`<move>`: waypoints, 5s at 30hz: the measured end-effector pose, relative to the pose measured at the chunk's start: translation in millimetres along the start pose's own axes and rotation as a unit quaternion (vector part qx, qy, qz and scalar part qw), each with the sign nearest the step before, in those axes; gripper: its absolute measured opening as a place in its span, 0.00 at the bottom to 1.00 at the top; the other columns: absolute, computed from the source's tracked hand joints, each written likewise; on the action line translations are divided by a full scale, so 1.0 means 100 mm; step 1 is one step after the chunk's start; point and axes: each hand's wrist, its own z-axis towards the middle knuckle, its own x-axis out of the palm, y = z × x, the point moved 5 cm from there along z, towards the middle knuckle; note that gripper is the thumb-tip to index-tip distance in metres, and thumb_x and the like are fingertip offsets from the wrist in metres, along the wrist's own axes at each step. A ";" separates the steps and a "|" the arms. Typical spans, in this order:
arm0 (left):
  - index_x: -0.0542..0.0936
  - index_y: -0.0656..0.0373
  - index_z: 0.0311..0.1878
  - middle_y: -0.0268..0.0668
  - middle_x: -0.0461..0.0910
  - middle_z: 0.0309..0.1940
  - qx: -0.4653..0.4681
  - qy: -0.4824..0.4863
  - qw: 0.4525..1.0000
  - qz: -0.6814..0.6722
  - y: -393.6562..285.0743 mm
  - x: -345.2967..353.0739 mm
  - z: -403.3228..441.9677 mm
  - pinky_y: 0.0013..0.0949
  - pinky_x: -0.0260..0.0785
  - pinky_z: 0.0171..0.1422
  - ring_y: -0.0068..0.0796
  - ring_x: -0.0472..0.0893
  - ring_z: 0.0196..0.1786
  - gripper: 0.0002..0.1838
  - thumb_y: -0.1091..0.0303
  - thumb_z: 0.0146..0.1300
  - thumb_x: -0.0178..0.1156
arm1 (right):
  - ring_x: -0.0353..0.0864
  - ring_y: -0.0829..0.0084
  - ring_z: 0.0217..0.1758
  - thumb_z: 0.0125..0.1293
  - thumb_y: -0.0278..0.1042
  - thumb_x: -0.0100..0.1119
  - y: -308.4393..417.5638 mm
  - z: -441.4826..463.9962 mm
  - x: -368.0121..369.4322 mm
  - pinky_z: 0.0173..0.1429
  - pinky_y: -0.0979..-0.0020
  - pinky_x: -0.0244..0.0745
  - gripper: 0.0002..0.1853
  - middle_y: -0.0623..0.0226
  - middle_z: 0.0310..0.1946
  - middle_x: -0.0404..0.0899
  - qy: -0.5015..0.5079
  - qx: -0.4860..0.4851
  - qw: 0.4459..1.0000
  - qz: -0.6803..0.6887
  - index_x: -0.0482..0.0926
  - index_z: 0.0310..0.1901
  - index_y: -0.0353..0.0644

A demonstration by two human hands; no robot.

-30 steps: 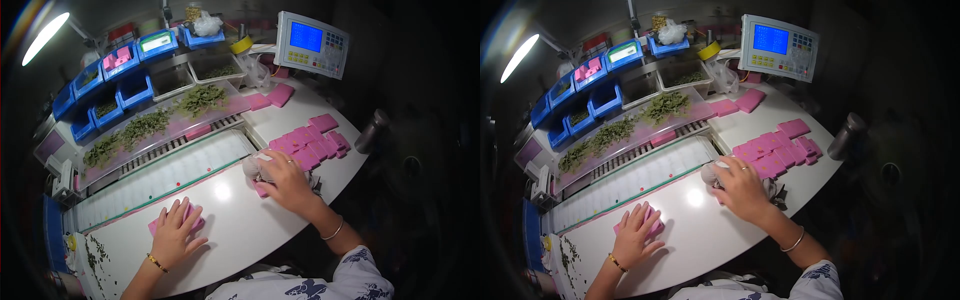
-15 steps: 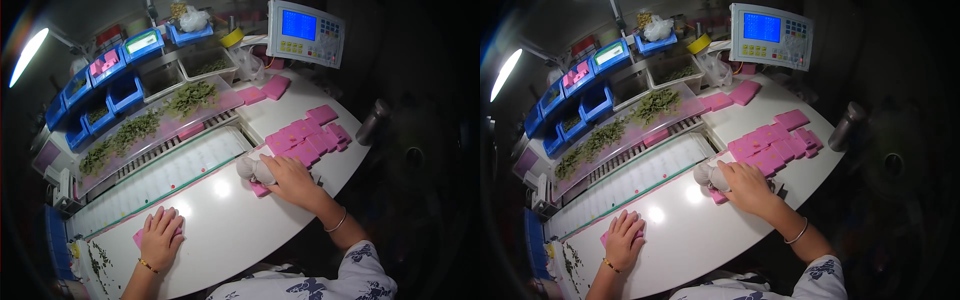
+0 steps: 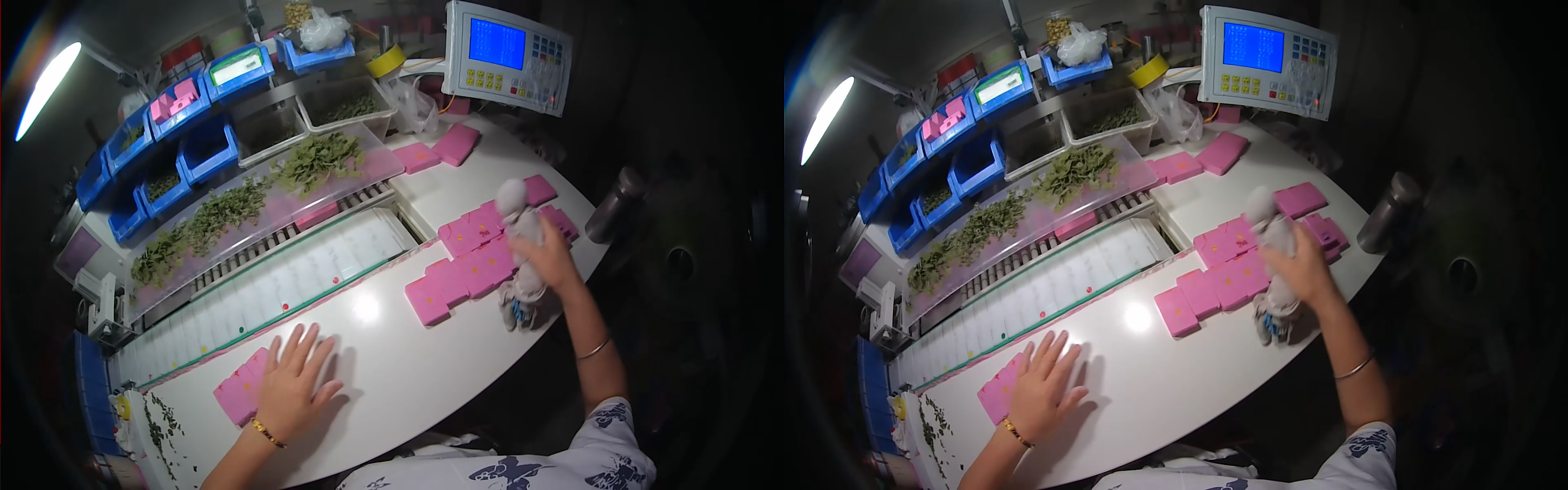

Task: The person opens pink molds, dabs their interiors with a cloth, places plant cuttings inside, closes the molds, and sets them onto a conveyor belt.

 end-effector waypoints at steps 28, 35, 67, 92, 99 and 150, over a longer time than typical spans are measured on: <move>0.59 0.62 0.75 0.50 0.59 0.75 0.147 0.011 0.988 -0.037 -0.79 0.71 1.38 0.53 0.45 0.80 0.51 0.57 0.77 0.42 0.43 0.67 0.56 | 0.81 0.73 0.39 0.59 0.47 0.64 -1.19 0.20 -0.62 0.46 0.71 0.75 0.21 0.67 0.37 0.81 -0.016 0.280 0.933 0.227 0.80 0.47 0.38; 0.57 0.56 0.77 0.47 0.56 0.77 0.145 0.049 0.988 -0.003 -0.28 0.49 0.97 0.58 0.37 0.82 0.49 0.50 0.80 0.44 0.40 0.66 0.56 | 0.81 0.72 0.46 0.65 0.44 0.61 -0.75 -0.38 -0.23 0.54 0.70 0.75 0.22 0.65 0.44 0.82 0.001 0.257 0.919 0.298 0.79 0.53 0.35; 0.72 0.60 0.57 0.46 0.75 0.62 -0.192 -0.125 0.973 0.035 0.62 -0.21 -1.35 0.48 0.62 0.61 0.50 0.73 0.56 0.35 0.57 0.46 0.75 | 0.80 0.77 0.32 0.67 0.36 0.59 0.44 -0.63 1.20 0.38 0.72 0.78 0.12 0.70 0.33 0.79 0.213 0.267 0.882 0.326 0.76 0.49 0.41; 0.71 0.61 0.60 0.48 0.73 0.60 -0.176 -0.145 0.974 0.004 0.58 -0.22 -1.51 0.47 0.62 0.59 0.49 0.71 0.56 0.35 0.60 0.50 0.73 | 0.82 0.72 0.30 0.61 0.41 0.63 0.50 -0.43 1.29 0.38 0.68 0.80 0.13 0.67 0.30 0.81 0.287 0.338 0.880 0.170 0.80 0.42 0.42; 0.71 0.60 0.59 0.49 0.76 0.55 -0.158 -0.212 0.964 -0.022 0.52 -0.46 -1.73 0.48 0.66 0.56 0.51 0.75 0.51 0.34 0.57 0.51 0.73 | 0.80 0.71 0.29 0.58 0.43 0.64 0.53 -0.25 1.35 0.38 0.67 0.79 0.13 0.67 0.28 0.81 0.320 0.372 0.863 0.118 0.81 0.39 0.44; 0.76 0.62 0.59 0.45 0.79 0.56 -0.246 -0.321 0.885 -0.231 1.10 -0.68 -0.89 0.39 0.66 0.65 0.40 0.76 0.60 0.19 0.60 0.71 0.59 | 0.67 0.49 0.65 0.51 0.39 0.76 1.91 -0.86 2.51 0.69 0.52 0.64 0.43 0.50 0.62 0.70 0.353 -0.391 0.848 -0.059 0.65 0.66 0.33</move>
